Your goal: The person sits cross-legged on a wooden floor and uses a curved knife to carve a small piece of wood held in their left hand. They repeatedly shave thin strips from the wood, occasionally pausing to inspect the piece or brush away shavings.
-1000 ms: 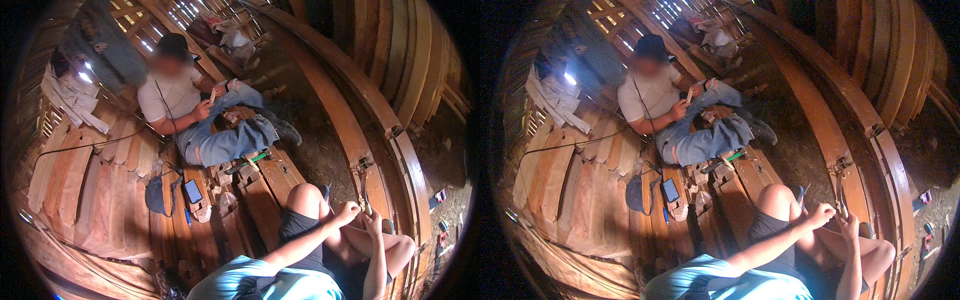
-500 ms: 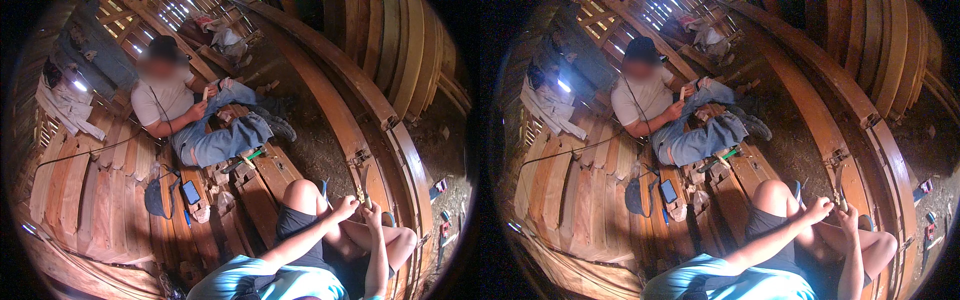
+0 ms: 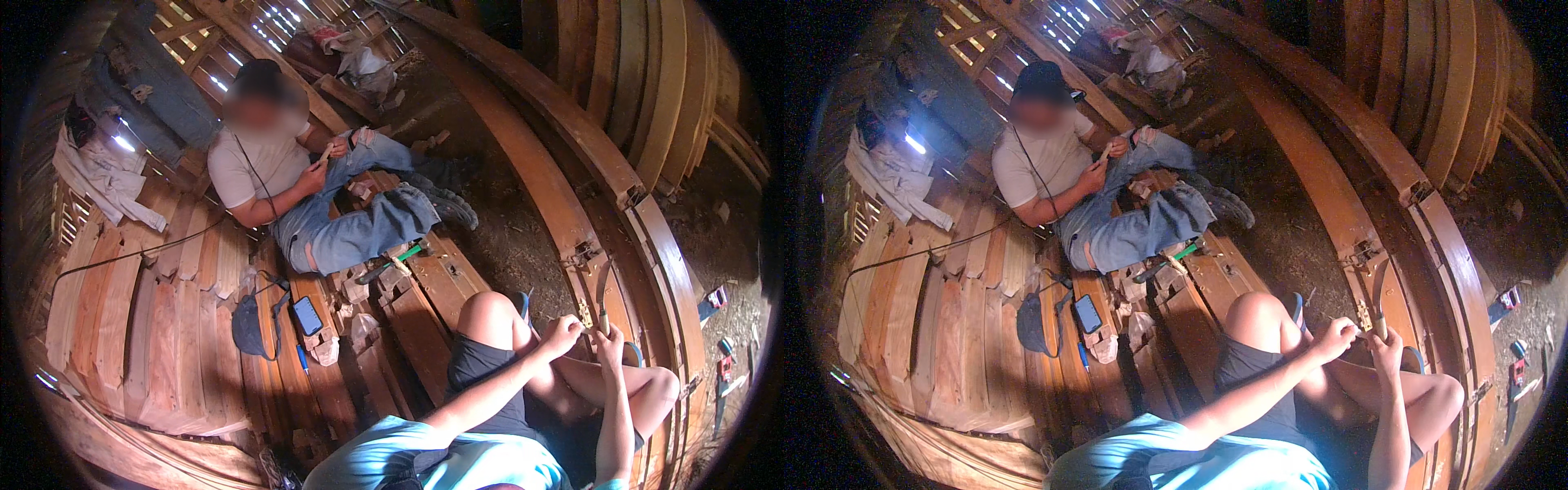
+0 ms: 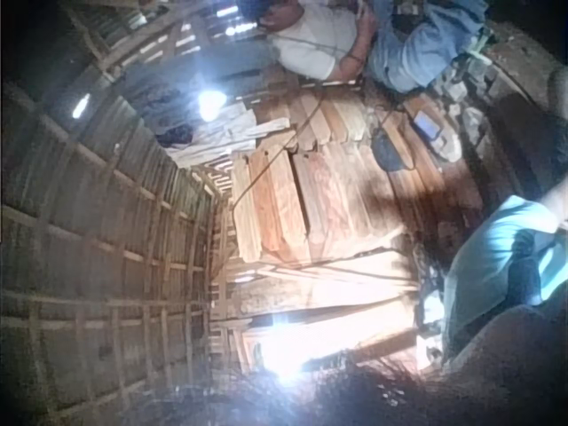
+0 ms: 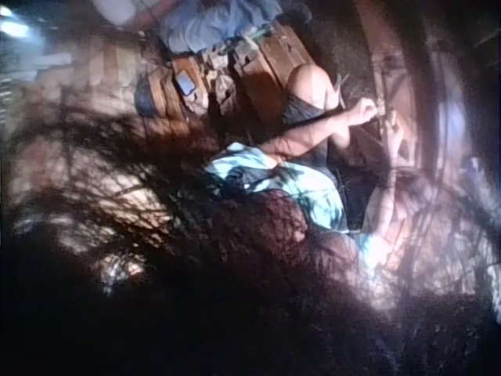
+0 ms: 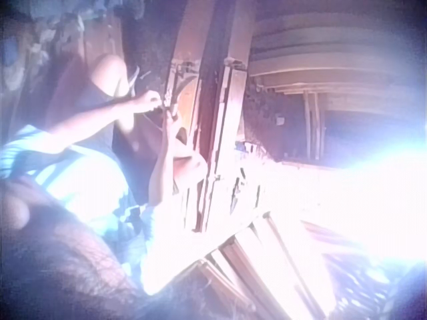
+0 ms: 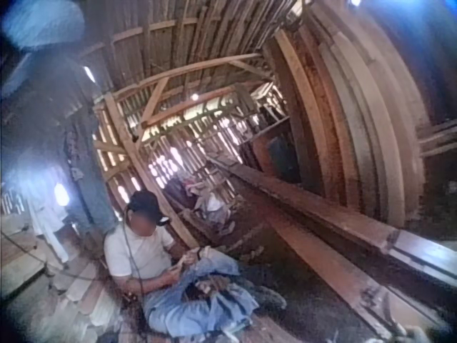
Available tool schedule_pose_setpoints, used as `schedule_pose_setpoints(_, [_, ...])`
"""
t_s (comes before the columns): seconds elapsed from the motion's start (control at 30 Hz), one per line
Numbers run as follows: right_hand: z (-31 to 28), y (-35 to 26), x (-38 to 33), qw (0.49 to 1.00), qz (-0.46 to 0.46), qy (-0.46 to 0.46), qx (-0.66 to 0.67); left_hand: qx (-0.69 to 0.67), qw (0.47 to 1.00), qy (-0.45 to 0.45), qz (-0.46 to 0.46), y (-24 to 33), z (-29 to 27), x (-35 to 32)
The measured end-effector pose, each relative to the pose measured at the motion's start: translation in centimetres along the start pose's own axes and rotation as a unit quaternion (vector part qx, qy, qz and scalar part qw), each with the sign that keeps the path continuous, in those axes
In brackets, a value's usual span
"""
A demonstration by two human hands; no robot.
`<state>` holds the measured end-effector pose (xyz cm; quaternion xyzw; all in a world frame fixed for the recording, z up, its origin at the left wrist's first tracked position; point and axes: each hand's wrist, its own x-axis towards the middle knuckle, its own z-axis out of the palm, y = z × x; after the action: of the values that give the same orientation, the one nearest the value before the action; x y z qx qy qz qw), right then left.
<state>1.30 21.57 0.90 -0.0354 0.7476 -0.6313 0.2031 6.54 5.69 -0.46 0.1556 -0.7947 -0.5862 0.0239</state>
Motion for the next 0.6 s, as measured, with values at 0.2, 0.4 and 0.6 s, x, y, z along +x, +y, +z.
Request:
schedule_pose_setpoints(0.2, [-0.1, 0.5, 0.2, 0.996, 0.015, 0.031, -0.081, 0.016, 1.000, 0.007, -0.008, 1.0, -0.4, -0.2])
schedule_pose_setpoints(0.4, [0.1, 0.7, -0.1, 0.980, 0.019, 0.042, -0.193, 0.042, 0.999, 0.000, 0.022, -1.5, 0.6, 0.1])
schedule_pose_setpoints(0.6, [0.0, 1.4, 0.0, 0.974, -0.027, 0.095, -0.205, 0.041, 0.995, -0.090, -0.031, -2.0, 1.1, -0.4])
